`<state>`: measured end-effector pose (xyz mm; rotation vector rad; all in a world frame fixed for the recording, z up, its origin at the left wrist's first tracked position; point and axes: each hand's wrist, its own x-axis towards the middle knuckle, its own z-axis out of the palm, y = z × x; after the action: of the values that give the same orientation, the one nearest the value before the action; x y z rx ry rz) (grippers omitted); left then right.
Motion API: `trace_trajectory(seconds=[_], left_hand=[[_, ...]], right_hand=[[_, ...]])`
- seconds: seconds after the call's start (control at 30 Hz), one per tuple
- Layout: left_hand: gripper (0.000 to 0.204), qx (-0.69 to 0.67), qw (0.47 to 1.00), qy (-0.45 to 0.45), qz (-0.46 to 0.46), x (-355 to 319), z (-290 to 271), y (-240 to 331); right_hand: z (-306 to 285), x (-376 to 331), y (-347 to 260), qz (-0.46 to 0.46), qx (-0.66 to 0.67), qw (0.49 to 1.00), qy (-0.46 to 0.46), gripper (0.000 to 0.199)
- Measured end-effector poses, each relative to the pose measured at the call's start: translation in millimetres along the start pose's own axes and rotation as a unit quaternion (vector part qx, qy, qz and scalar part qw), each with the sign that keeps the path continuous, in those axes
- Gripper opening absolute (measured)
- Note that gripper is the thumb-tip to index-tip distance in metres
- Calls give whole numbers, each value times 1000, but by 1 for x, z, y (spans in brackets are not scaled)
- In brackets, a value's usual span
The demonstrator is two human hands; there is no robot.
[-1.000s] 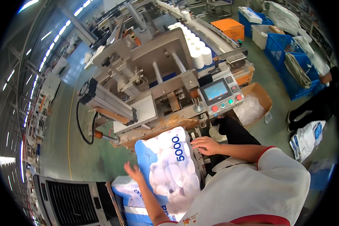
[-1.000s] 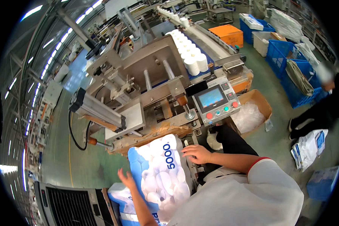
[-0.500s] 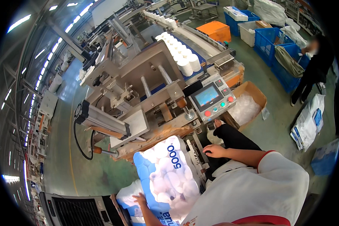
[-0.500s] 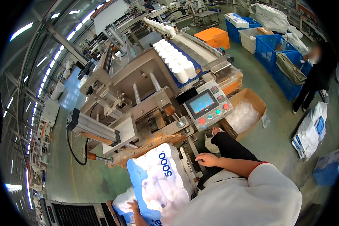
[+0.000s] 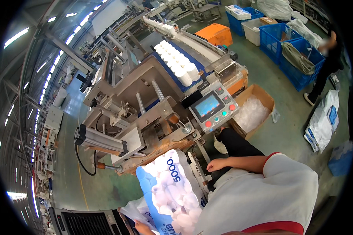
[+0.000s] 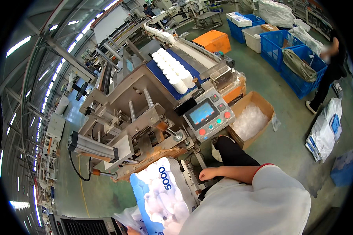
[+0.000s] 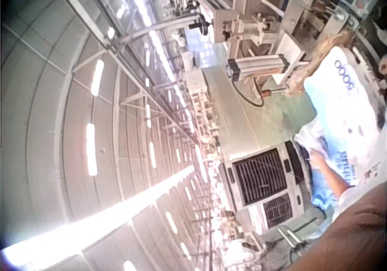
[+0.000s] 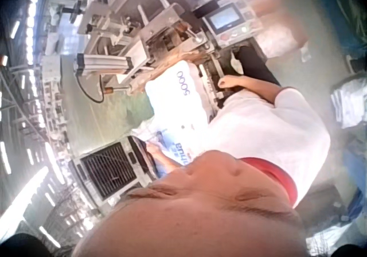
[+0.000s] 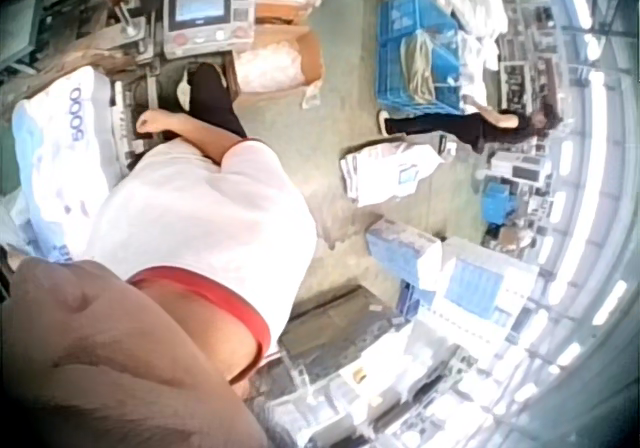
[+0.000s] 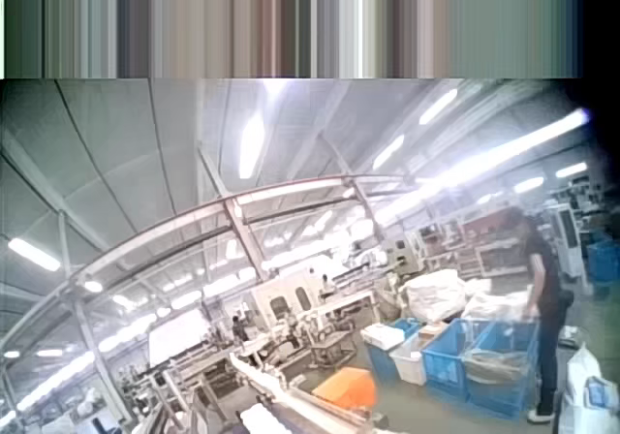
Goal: The person places a large printed plastic bag onto a packing machine, flattens it by hand, and then pushes a button on the control panel to cycle the machine.
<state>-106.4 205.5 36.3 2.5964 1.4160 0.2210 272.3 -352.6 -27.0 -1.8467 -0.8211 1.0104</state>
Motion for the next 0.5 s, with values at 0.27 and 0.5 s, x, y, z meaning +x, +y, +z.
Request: trace_trajectory(seconds=[0.27, 0.5], left_hand=[[40, -255, 943, 74, 203, -86, -75, 282], [44, -105, 901, -127, 400, -164, -23, 435]], right_hand=[[-15, 1, -99, -87, 275, 951, -116, 61], [-45, -21, -100, -6, 463, 885, -47, 62]])
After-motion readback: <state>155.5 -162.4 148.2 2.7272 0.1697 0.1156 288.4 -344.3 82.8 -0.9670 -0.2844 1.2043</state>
